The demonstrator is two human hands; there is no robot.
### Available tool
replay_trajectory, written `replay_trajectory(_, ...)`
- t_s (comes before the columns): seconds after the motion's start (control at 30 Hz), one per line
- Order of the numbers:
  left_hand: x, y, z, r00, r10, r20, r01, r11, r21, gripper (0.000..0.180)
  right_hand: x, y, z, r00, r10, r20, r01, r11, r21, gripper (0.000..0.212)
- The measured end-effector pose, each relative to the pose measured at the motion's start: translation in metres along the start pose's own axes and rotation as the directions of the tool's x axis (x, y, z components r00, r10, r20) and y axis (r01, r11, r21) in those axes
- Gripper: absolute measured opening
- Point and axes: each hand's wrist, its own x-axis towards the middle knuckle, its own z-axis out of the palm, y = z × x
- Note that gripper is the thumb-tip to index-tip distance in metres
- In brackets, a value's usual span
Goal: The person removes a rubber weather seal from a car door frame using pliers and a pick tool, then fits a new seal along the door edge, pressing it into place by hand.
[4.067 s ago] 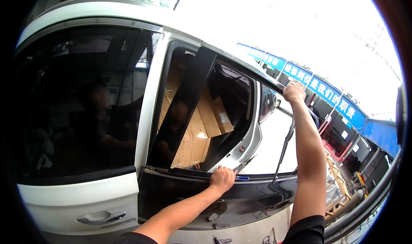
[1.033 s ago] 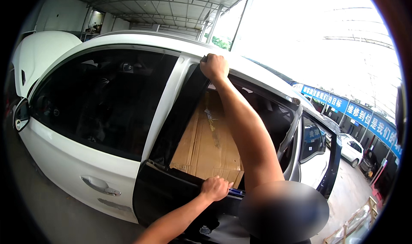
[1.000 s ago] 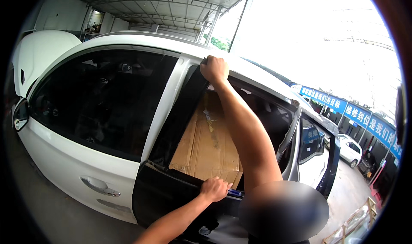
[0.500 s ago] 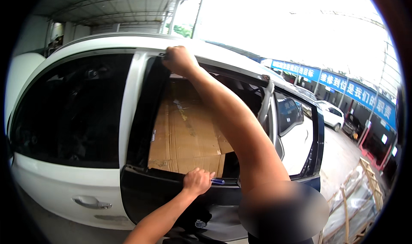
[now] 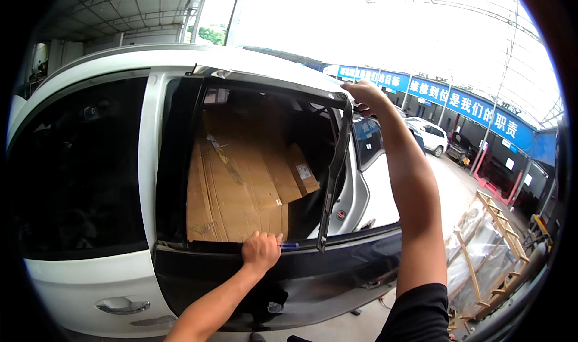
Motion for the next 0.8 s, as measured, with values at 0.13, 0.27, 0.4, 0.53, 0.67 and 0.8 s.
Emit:
replay_trajectory(0.13,-0.004,-0.002,0.003,1.000,-0.021,0.006,0.021,1.000,-0.014,0.037,0.021,-0.029,0.020,0.955,0.199,0.218,-0.132,0.949,-0.287,0.029)
replay_trajectory(0.27,-0.009,0.003,0.004,1.000,-0.008,0.007,0.009,0.996,-0.091,0.038,0.032,-0.025,0.036,0.997,0.061,0.054,-0.015,0.792,-0.610,0.036)
replay_trajectory(0.4,-0.008,-0.002,0.011,0.998,-0.008,-0.060,0.001,0.993,-0.117,0.038,0.005,-0.042,0.048,0.990,0.125,-0.070,-0.140,0.742,-0.655,0.040)
replay_trajectory(0.53,-0.006,0.001,0.013,1.000,0.001,-0.030,-0.005,0.989,-0.147,0.039,0.059,0.008,0.049,0.995,0.104,-0.004,-0.067,0.609,-0.790,0.037)
replay_trajectory(0.67,-0.005,-0.009,0.012,0.999,-0.035,0.015,0.037,0.992,-0.121,0.040,0.017,-0.036,0.051,0.998,0.034,0.051,0.017,0.647,-0.762,0.037)
replay_trajectory(0.8,-0.004,-0.007,0.013,0.997,-0.016,0.069,0.024,0.993,-0.119,0.041,0.019,-0.009,0.050,0.992,-0.121,-0.032,0.064,0.711,-0.701,0.039)
